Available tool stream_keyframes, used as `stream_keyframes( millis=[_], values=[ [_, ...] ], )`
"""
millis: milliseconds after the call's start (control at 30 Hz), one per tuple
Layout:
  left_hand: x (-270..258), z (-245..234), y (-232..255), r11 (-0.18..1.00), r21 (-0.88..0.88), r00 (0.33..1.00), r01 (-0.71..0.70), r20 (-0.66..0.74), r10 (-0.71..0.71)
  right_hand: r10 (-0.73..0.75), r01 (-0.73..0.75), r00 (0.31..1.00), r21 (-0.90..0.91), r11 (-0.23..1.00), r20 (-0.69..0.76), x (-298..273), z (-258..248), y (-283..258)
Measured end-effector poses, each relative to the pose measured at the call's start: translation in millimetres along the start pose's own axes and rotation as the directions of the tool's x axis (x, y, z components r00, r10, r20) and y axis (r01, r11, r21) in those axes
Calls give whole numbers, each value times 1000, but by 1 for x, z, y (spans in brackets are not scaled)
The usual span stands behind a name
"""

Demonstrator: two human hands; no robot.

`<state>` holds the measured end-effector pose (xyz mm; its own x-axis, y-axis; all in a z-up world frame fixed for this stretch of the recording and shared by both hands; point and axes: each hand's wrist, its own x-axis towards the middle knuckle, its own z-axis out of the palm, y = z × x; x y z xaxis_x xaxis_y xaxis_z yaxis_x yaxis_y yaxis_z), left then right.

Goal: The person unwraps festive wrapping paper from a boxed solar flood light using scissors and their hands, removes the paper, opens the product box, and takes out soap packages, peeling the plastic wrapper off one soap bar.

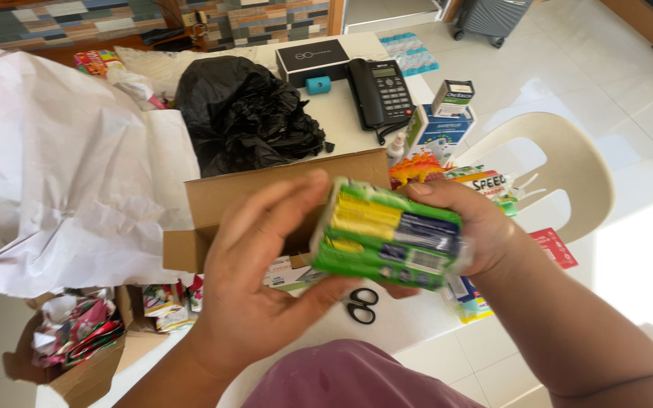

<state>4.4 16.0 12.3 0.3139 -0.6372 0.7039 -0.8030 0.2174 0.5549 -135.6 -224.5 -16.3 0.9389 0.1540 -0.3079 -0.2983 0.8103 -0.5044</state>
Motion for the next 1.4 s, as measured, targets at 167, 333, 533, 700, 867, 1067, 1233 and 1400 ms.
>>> stream_keyframes(
  millis=[167, 333, 533, 700, 867, 1067, 1233, 1400],
  values=[
    [-1, 8, -11, 989, -26, 989, 145, 45, -144, -300, 319, 922, -39, 947, 245, 15, -17, 31],
    [-7, 14, -22, 983, 9, 964, 185, 191, -183, -568, 567, 821, -188, 802, 58, -5, -79, 25],
    [-17, 20, -32, 962, 76, 907, 261, 321, -271, -785, 535, 371, -577, 617, -496, -47, -170, -29],
    [-13, 27, -31, 963, 61, 882, 263, 390, -266, -681, 562, 629, -386, 732, -376, -67, -186, -16],
    [5, 47, -30, 961, -15, 849, 275, 473, -235, -377, 303, 912, 354, 885, 162, -35, -144, 17],
    [34, 85, -30, 778, -474, 870, 411, 459, -180, -218, 0, 799, 363, 932, 560, -7, -68, 46],
    [30, 81, -16, 653, -505, 812, 564, 484, -327, -198, 8, 778, 305, 952, 597, -12, -48, 46],
    [25, 76, -1, 273, -709, 739, 650, 506, -445, -243, 160, 863, 217, 963, 443, -30, -42, 45]
  ],
)
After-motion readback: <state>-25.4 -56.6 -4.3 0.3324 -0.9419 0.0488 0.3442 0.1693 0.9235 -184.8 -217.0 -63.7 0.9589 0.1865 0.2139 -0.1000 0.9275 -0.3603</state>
